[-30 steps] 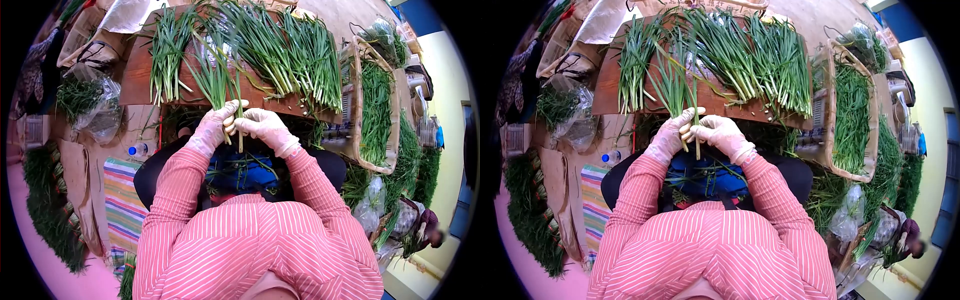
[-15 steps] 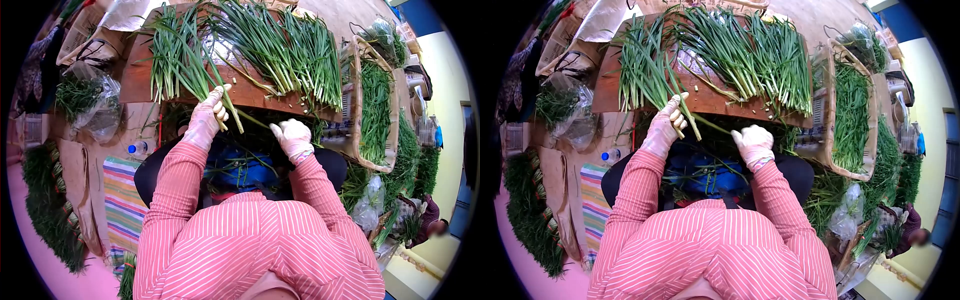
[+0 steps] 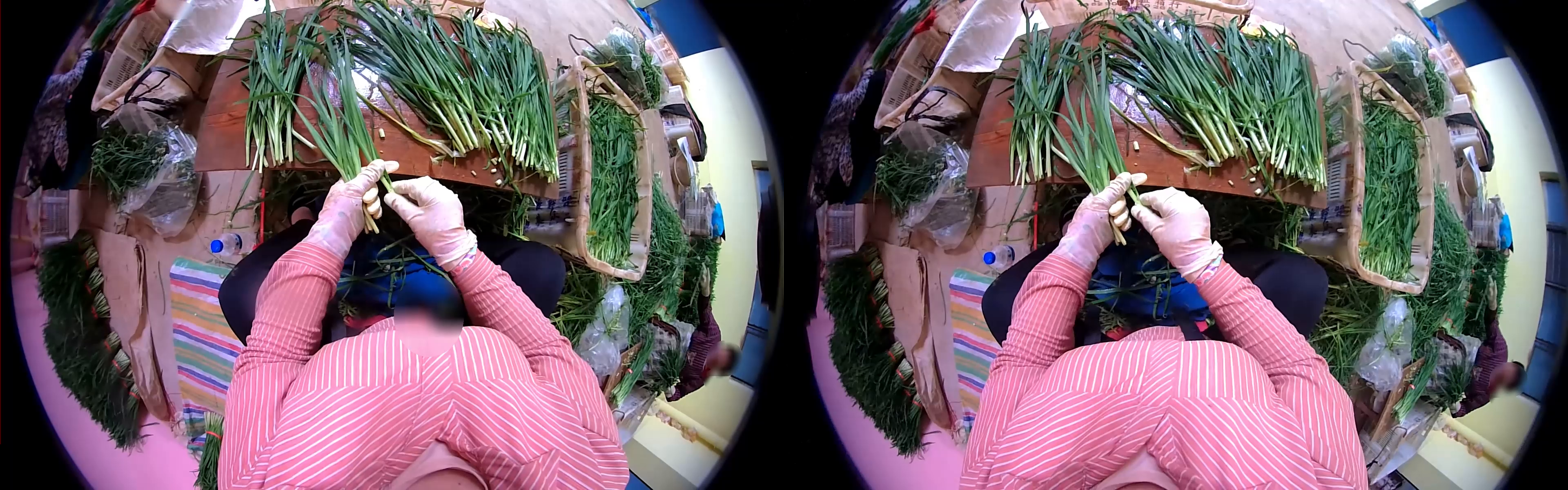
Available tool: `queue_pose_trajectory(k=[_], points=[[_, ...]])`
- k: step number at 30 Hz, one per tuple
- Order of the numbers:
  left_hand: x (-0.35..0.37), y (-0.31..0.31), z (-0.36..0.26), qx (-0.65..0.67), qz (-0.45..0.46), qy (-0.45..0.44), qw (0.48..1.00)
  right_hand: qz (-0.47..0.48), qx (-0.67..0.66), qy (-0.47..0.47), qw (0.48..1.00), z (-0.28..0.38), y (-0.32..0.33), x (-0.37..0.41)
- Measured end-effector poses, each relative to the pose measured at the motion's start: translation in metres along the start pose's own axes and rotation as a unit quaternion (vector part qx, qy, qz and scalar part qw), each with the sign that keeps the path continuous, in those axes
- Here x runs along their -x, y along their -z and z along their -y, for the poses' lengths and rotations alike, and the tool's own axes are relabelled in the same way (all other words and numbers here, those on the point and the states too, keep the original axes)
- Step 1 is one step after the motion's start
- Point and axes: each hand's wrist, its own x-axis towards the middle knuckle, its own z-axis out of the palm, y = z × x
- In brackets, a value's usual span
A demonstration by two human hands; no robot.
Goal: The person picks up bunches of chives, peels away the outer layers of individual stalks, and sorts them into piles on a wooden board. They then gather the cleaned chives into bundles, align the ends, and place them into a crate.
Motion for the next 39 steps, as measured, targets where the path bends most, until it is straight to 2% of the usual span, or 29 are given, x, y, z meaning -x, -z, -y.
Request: queue_pose_trajectory(k=[2,4,6,7,9,10,12,14,15,16,17,19,20,21,22,24,25,28,31,34,38,39], points=[[-0.005,0.006,0.005,0.052,0.02,-0.008,0.998,0.017,-0.228,-0.167,0.959,0.003,0.0,-0.002],[-0.006,0.007,0.005,0.064,0.025,0.0,0.998,0.028,-0.325,-0.238,0.915,0.002,0.004,-0.004],[-0.004,0.007,0.006,0.091,0.031,-0.007,0.995,-0.013,-0.343,-0.231,0.91,-0.014,0.002,-0.004],[-0.005,0.01,0.007,0.09,0.031,-0.007,0.995,0.003,-0.329,-0.259,0.908,-0.023,0.009,-0.004],[-0.01,0.019,0.008,0.152,0.082,-0.018,0.985,-0.041,-0.321,-0.263,0.909,-0.031,0.018,-0.003],[-0.011,0.019,0.009,0.152,0.083,-0.018,0.985,-0.075,-0.31,-0.257,0.912,-0.034,0.022,-0.003],[-0.012,0.018,0.009,0.148,0.028,-0.016,0.988,-0.071,-0.282,-0.279,0.915,-0.039,0.031,-0.003],[-0.01,0.015,0.006,0.165,0.009,-0.024,0.986,0.007,-0.074,-0.289,0.955,-0.036,0.046,0.003],[-0.009,0.014,0.003,0.182,-0.011,-0.033,0.983,0.032,0.141,-0.155,0.977,-0.062,0.042,0.014],[-0.008,0.014,0.001,0.198,-0.03,-0.041,0.979,0.141,0.287,-0.15,0.935,-0.056,0.047,0.017],[-0.012,0.021,0.002,0.209,0.0,-0.065,0.976,0.245,0.344,-0.164,0.892,-0.072,0.043,0.028],[-0.015,0.031,-0.003,0.238,0.053,-0.099,0.965,0.435,0.422,-0.194,0.772,-0.074,0.042,0.031],[-0.016,0.034,-0.005,0.251,0.076,-0.121,0.957,0.432,0.423,-0.197,0.772,-0.074,0.042,0.03],[-0.016,0.032,-0.01,0.297,0.12,-0.119,0.94,0.269,0.395,-0.118,0.871,-0.069,0.044,0.025],[-0.007,0.022,-0.019,0.332,0.061,-0.093,0.937,0.097,0.348,-0.034,0.932,-0.058,0.047,0.019],[-0.012,0.031,-0.015,0.333,0.123,-0.092,0.93,-0.013,0.298,0.018,0.954,-0.041,0.047,-0.014],[-0.011,0.029,-0.016,0.309,0.109,-0.073,0.942,-0.016,0.291,0.009,0.957,-0.038,0.043,-0.03],[-0.011,0.025,-0.015,0.265,0.1,-0.029,0.959,0.083,0.316,-0.06,0.943,-0.044,0.031,-0.07],[-0.01,0.025,-0.014,0.237,0.115,-0.026,0.964,0.136,0.221,-0.131,0.957,-0.05,0.023,-0.079],[-0.009,0.024,-0.015,0.252,0.095,-0.028,0.963,0.22,0.297,-0.041,0.929,-0.054,0.02,-0.055],[-0.014,0.023,-0.013,0.244,0.103,-0.027,0.964,0.365,0.278,-0.005,0.888,-0.037,0.037,-0.001],[-0.013,0.015,-0.014,0.232,0.093,-0.014,0.968,0.427,0.32,-0.013,0.846,-0.038,0.036,0.007]])
